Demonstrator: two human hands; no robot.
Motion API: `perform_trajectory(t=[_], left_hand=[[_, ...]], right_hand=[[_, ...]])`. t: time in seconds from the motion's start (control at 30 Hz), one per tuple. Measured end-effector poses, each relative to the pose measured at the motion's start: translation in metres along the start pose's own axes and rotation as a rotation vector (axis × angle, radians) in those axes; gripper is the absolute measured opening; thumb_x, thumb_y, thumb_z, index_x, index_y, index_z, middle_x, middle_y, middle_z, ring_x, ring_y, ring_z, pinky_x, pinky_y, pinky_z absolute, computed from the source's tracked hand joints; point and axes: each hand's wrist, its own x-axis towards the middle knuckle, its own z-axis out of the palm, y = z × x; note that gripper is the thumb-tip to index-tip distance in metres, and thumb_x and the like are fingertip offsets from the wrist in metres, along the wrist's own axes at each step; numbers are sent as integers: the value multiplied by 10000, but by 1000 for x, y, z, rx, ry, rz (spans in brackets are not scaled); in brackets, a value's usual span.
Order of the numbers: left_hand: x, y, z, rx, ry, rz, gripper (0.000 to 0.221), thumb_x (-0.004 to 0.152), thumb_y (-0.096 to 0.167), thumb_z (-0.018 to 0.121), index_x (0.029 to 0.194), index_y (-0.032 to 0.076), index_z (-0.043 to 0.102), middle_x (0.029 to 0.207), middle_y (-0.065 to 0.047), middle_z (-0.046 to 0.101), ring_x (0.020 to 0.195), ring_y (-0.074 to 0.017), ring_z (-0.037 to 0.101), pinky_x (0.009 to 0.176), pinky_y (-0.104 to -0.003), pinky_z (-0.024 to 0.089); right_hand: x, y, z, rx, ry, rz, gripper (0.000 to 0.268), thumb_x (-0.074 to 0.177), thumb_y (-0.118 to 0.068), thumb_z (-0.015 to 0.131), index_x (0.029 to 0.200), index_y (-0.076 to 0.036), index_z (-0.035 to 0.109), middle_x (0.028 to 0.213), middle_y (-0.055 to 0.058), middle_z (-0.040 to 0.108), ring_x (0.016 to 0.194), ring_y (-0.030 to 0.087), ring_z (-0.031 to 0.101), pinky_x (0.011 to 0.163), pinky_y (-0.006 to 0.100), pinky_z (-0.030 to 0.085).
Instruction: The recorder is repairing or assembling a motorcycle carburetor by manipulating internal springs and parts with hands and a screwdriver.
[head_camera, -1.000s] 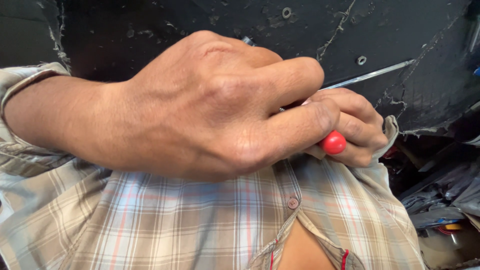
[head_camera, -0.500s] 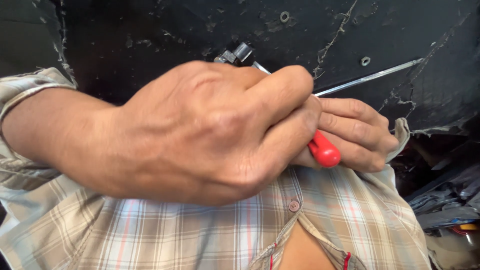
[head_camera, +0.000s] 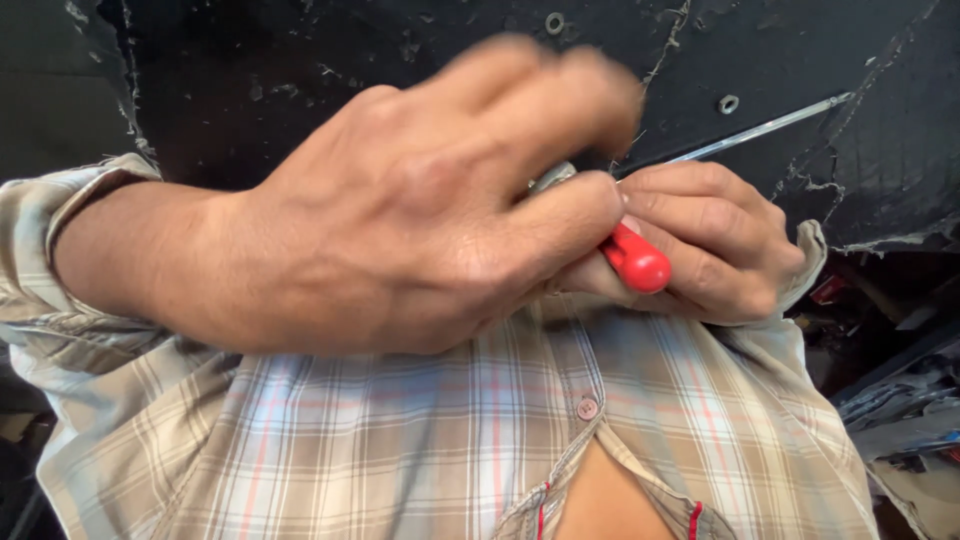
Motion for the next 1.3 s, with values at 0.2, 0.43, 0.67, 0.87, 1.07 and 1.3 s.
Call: perform_trajectory(t=[0.2,0.43,0.67,0.87,1.07,1.3], left_hand=[[0,-1,2,48,-8,-20,198,954,138,737,906,13,591,850,-98,513,652,-157,607,444,-299,461],[-5,-8,11,52,67,22,262,987,155,739,872,18,547,857,-95,501,631,-142,585,458,-295,449],[-8,-8,21,82,143,21,310,1088,183,706,864,30,556,834,-70,494,572,-97,507,444,-243,422],[-8,-6,19,10,189,43,323,1072,207,722,870,28,544,857,-94,496,593,-126,537,475,-272,448],[-6,-7,17,-7,149,38,327,1023,212,740,843,17,551,829,-110,511,556,-148,554,444,-296,450],[-9,-10,25,-24,208,49,252,1007,180,745,942,-27,618,841,-120,537,543,-149,559,431,-294,438]], right_hand=[[-4,-1,13,-9,6,-14,306,882,-120,886,1032,20,659,933,152,669,779,276,723,675,338,640],[-4,2,7,-68,56,-1,199,763,67,806,890,42,655,892,174,685,718,275,710,609,333,593],[15,-4,-6,-89,-134,35,174,677,150,780,786,40,700,856,161,656,764,283,687,646,341,588],[12,2,-13,-86,-212,-15,173,768,100,777,906,-3,774,934,171,673,822,296,696,690,358,593],[11,-5,0,-125,-119,77,194,838,-96,845,893,41,719,915,171,681,776,320,733,660,384,617],[-11,-20,-4,-72,-24,476,128,941,-4,756,1025,29,666,1040,31,688,740,254,716,641,302,552]])
